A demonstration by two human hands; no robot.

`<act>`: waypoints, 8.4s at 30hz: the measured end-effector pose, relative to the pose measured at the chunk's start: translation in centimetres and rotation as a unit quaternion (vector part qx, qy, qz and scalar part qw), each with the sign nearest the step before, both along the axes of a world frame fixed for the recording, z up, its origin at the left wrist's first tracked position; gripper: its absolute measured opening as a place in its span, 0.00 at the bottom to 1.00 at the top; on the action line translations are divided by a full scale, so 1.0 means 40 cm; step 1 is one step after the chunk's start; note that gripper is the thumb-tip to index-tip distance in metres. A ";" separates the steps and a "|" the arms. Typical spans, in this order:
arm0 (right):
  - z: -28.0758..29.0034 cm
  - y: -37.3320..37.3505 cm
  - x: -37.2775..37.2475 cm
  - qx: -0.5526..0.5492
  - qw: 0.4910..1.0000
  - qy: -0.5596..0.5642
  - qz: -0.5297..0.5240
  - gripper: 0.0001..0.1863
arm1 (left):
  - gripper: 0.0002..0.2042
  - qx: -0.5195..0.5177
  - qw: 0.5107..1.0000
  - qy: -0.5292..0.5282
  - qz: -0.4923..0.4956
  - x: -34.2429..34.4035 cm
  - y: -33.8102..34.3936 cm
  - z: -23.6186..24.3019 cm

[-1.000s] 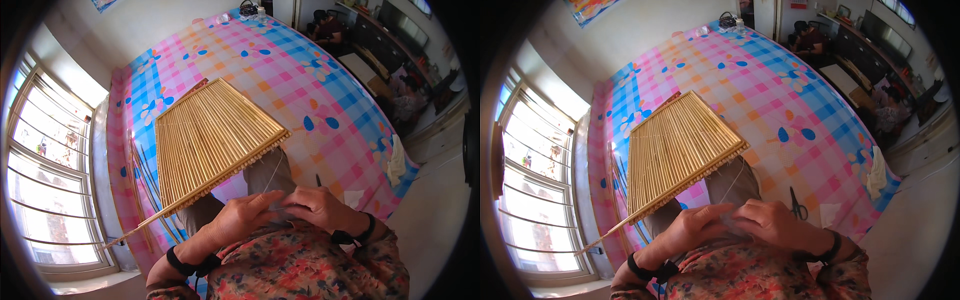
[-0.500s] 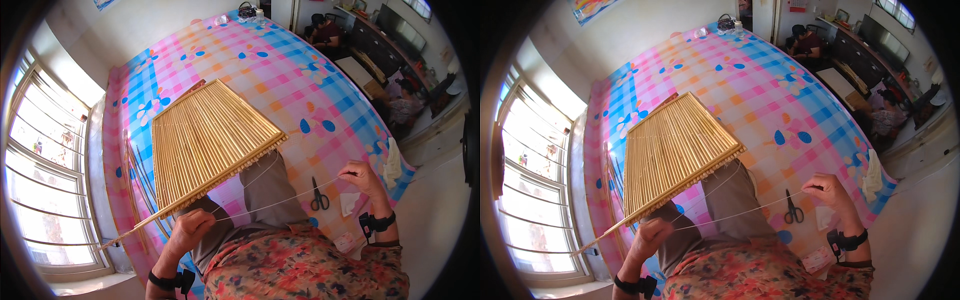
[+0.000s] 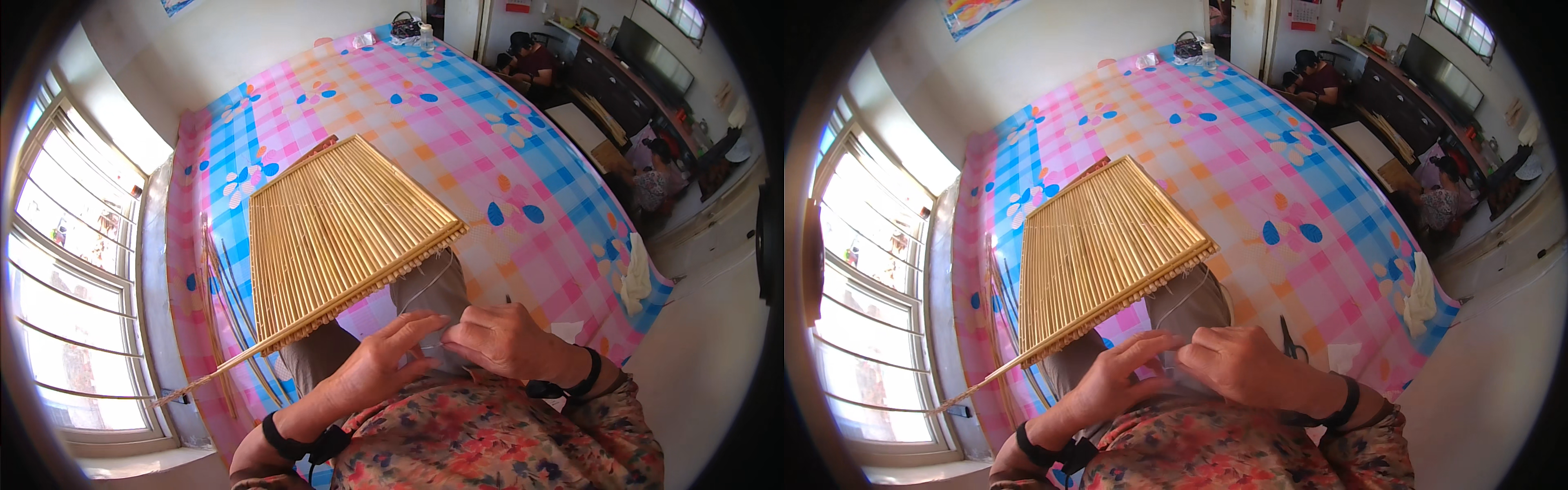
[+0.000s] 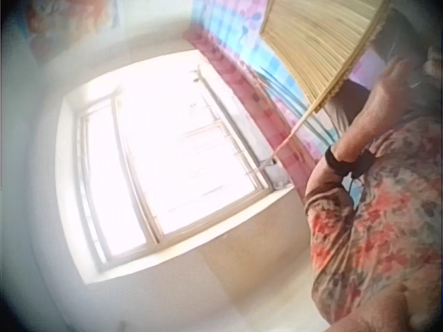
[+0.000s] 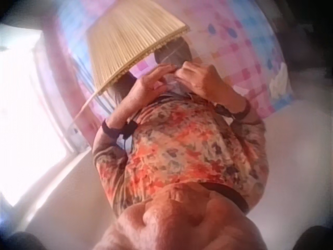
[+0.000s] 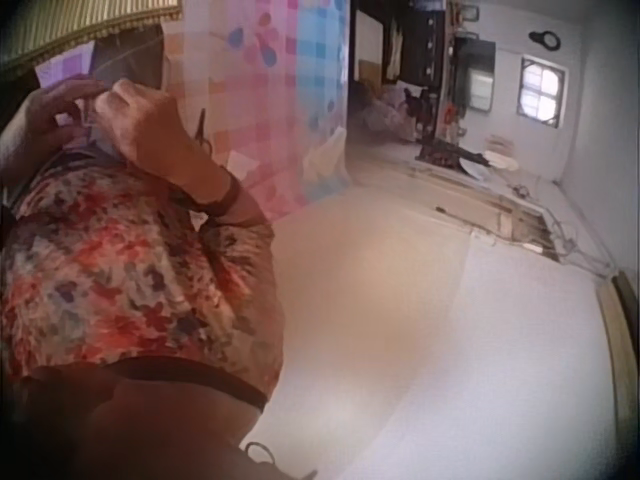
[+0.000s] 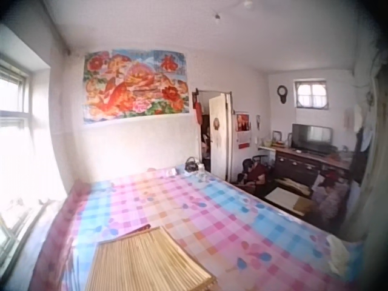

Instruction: The person weaves a bamboo mat by threading white string between bamboo slats and securing them by hand while sitting on a bed.

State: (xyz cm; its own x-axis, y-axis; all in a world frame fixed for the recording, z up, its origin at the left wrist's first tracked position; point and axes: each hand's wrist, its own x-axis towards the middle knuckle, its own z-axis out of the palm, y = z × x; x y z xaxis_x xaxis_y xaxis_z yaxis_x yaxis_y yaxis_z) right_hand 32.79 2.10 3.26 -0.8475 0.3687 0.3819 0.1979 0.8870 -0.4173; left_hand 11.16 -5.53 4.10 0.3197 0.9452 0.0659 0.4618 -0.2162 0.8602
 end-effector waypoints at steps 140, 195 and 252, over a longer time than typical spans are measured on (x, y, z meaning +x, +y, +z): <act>0.206 0.385 -0.524 -0.143 0.929 0.340 0.039 0.12 | 0.21 0.205 0.864 0.364 0.279 -0.386 0.218 0.427; 0.112 0.303 -0.326 -0.311 0.918 0.241 0.056 0.16 | 0.24 0.272 0.847 0.409 0.206 -0.255 0.160 0.312; 0.002 0.254 -0.281 0.006 0.978 0.197 0.072 0.28 | 0.20 0.343 0.788 0.485 0.163 -0.226 0.065 0.237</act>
State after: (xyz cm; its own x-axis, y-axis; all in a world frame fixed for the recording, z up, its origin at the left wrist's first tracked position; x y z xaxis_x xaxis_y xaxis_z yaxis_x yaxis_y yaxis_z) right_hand 21.57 12.28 3.35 -0.6768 0.2507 0.6922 -0.1026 0.8990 -0.4259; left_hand 2.10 -2.92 13.60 0.2818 0.8354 0.4719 0.9571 -0.2101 -0.1996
